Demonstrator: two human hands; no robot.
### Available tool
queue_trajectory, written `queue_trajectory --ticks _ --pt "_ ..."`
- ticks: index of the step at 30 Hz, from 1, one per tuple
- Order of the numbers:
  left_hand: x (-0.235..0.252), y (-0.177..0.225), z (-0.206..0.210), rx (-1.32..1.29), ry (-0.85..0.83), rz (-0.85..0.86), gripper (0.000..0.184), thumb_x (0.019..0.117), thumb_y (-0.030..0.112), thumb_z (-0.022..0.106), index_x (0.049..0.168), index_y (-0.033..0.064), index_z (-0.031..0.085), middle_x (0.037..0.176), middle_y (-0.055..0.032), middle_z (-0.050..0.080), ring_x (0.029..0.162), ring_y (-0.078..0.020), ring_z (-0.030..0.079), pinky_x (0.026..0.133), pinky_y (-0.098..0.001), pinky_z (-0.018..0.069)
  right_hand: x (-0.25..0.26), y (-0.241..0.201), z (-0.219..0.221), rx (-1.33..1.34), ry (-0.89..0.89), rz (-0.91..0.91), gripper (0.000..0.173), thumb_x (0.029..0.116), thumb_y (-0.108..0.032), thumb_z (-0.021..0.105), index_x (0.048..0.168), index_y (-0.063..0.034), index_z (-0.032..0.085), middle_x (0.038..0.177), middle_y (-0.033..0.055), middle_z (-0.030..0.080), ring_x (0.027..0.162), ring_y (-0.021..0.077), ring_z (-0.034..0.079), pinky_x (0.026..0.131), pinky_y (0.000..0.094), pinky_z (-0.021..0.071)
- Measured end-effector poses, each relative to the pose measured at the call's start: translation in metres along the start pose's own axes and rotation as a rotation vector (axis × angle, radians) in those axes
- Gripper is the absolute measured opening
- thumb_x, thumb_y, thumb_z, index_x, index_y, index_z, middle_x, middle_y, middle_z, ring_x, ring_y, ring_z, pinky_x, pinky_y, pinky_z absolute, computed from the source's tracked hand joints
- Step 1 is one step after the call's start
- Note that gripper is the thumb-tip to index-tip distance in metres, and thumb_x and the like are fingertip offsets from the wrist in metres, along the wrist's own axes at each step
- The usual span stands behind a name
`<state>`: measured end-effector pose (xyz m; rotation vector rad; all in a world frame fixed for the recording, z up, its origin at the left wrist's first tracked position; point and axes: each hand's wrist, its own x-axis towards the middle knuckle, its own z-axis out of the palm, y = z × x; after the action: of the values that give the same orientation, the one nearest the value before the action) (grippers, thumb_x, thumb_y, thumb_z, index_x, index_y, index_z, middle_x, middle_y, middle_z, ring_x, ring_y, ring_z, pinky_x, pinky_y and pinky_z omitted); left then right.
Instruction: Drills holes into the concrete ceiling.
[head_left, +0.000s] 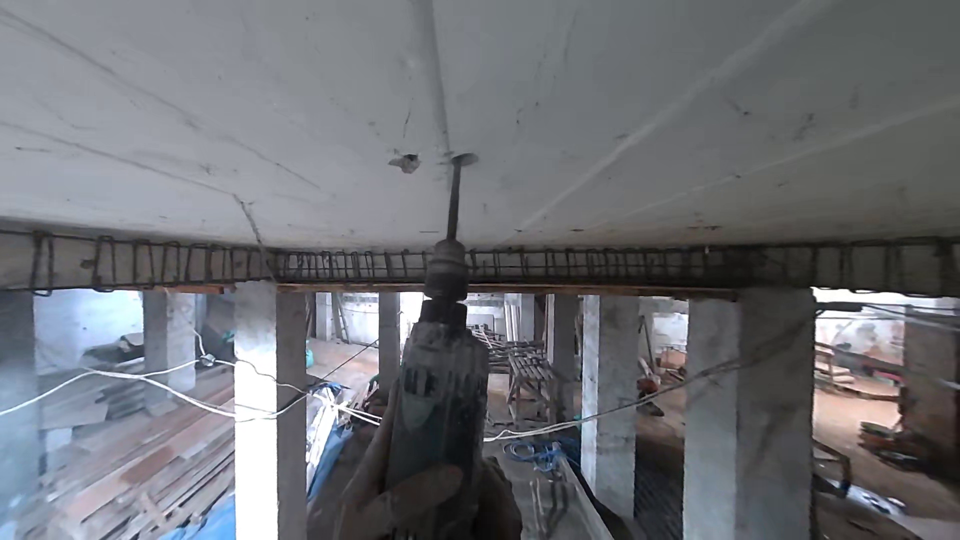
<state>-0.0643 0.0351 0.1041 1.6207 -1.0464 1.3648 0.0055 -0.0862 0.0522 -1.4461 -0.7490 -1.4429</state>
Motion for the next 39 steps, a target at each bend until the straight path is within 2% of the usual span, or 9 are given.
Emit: queue_trajectory --ticks 5,7,11,17,22,25,29,33,39 --pt "-0.004 0.005 0.004 0.009 0.009 -0.028 0.059 0.0802 0.022 0.086 0.133 0.0307 0.063 0.159 -0.0055 0.042 0.139 -0.018 0.049 0.112 -0.0394 0.0483 -0.003 0.0 -0.005 -0.03 0.008 0.021 0.043 0.0823 -0.045 0.068 0.087 -0.0018 0.071 0.084 0.0095 0.073 0.085 0.0138 0.07 0.085 0.0295 0.0552" --pt "-0.015 0.008 0.006 -0.002 -0.006 -0.053 0.058 0.0809 0.024 0.086 0.134 0.0308 0.062 0.159 -0.004 0.042 0.14 -0.0154 0.048 0.113 -0.0376 0.0475 -0.016 0.003 -0.007 -0.022 0.004 0.02 0.044 0.0846 -0.047 0.068 0.088 -0.003 0.069 0.086 0.0097 0.072 0.087 0.0134 0.069 0.088 0.0286 0.0543" --pt "-0.018 0.012 0.005 0.02 -0.001 -0.045 0.059 0.0806 0.025 0.086 0.134 0.03 0.062 0.158 -0.0047 0.042 0.14 -0.0174 0.048 0.112 -0.0388 0.048 -0.019 -0.002 -0.008 -0.008 0.014 0.028 0.043 0.0849 -0.046 0.067 0.089 -0.0032 0.07 0.086 0.0098 0.072 0.088 0.0132 0.068 0.088 0.0283 0.0541" --pt "-0.008 0.015 -0.002 0.043 0.001 -0.041 0.059 0.0795 0.028 0.087 0.133 0.0329 0.063 0.159 -0.0021 0.044 0.139 -0.0177 0.05 0.112 -0.0394 0.0491 -0.005 -0.014 -0.008 0.033 -0.009 0.059 0.041 0.0828 -0.042 0.068 0.085 -0.0011 0.07 0.079 0.0094 0.071 0.08 0.0159 0.069 0.081 0.0322 0.0565" --pt "-0.014 0.016 0.002 0.047 -0.01 -0.053 0.057 0.0806 0.028 0.086 0.132 0.0326 0.063 0.159 -0.0036 0.043 0.14 -0.0181 0.049 0.112 -0.0398 0.0483 -0.01 -0.01 -0.009 0.007 0.032 0.029 0.044 0.0853 -0.046 0.066 0.085 -0.002 0.069 0.079 0.009 0.071 0.081 0.0134 0.068 0.083 0.0284 0.0552" --pt "-0.006 0.012 0.006 0.039 0.018 -0.054 0.059 0.0793 0.029 0.087 0.133 0.0335 0.063 0.158 -0.0021 0.045 0.138 -0.0186 0.051 0.111 -0.04 0.0491 0.001 -0.004 -0.012 -0.038 0.017 0.008 0.043 0.0832 -0.048 0.066 0.086 -0.0056 0.071 0.081 0.0066 0.072 0.081 0.0136 0.068 0.08 0.0304 0.056" --pt "0.014 0.001 0.018 -0.004 0.058 0.023 0.06 0.081 0.03 0.086 0.136 0.0329 0.061 0.158 -0.0031 0.044 0.14 -0.0203 0.049 0.113 -0.0401 0.0484 0.024 0.003 -0.019 -0.091 0.003 -0.016 0.048 0.075 -0.051 0.068 0.091 -0.0065 0.073 0.085 0.0071 0.073 0.082 0.0168 0.069 0.077 0.0357 0.057" --pt "0.011 0.002 0.035 -0.055 0.09 -0.007 0.057 0.083 0.032 0.084 0.135 0.034 0.061 0.159 0.002 0.042 0.142 -0.0142 0.046 0.115 -0.0353 0.0453 0.031 0.012 -0.037 -0.158 0.002 -0.085 0.052 0.0758 -0.056 0.066 0.09 -0.0064 0.073 0.084 0.0069 0.073 0.079 0.0161 0.069 0.078 0.0358 0.0561" --pt "0.011 0.009 0.065 -0.147 0.148 -0.033 0.058 0.0826 0.033 0.085 0.136 0.0308 0.061 0.157 0.0003 0.045 0.14 -0.0128 0.048 0.113 -0.0336 0.0469 0.048 0.022 -0.076 -0.28 -0.031 -0.177 0.049 0.0799 -0.056 0.063 0.088 -0.009 0.074 0.082 0.0063 0.074 0.077 0.0153 0.07 0.075 0.0351 0.0569"
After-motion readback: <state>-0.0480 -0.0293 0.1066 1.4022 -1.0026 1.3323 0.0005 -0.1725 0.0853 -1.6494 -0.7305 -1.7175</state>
